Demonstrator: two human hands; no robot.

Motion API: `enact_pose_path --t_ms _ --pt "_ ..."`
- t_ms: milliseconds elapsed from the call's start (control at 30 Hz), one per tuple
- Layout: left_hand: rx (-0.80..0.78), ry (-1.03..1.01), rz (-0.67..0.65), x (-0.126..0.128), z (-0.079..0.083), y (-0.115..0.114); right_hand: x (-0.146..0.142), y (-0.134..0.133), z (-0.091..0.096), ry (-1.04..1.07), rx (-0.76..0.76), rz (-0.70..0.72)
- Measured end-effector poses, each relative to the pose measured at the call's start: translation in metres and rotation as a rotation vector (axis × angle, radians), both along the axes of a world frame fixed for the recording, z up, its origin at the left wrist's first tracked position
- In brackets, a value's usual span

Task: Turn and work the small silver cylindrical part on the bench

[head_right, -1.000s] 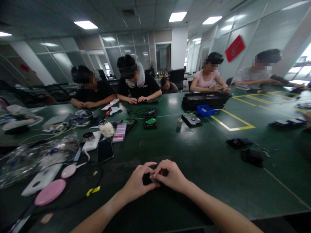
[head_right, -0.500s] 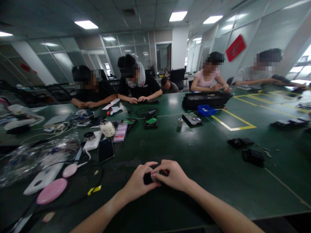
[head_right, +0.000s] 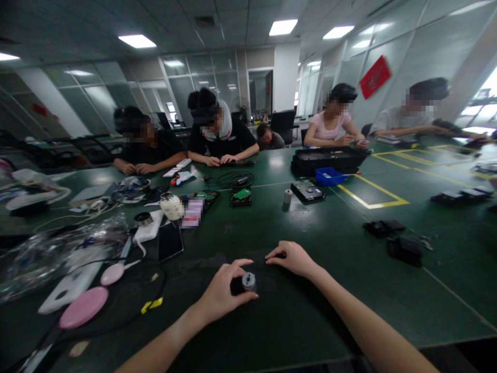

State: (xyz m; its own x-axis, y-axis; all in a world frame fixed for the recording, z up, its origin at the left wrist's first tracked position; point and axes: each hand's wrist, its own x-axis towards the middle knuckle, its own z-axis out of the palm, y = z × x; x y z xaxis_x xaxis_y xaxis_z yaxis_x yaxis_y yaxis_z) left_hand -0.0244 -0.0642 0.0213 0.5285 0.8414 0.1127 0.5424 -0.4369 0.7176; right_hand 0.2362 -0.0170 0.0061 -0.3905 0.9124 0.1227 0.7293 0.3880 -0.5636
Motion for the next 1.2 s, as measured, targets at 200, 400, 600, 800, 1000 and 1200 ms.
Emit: enact_pose_path --t_ms 200,400,600,800,1000,1200 --pt "0.003 0.001 0.001 0.000 0.000 0.000 0.000 0.000 0.000 -0.042 -0.031 0.027" --pt "0.015 0.000 -0.004 0.000 -0.001 -0.001 -0.010 -0.004 0.000 0.086 0.016 -0.020" --pt "0.028 -0.013 -0.006 0.000 -0.005 0.000 -0.045 -0.033 0.010 0.418 0.066 -0.032" --pt "0.058 -0.029 -0.003 0.000 -0.008 0.000 -0.061 -0.048 0.018 0.430 0.011 0.067" --pt "0.069 -0.025 -0.010 0.000 -0.009 0.001 -0.059 -0.047 0.016 0.407 0.059 0.113" --pt "0.064 -0.040 -0.005 0.001 -0.009 0.000 -0.063 -0.050 0.017 0.448 0.068 0.092"
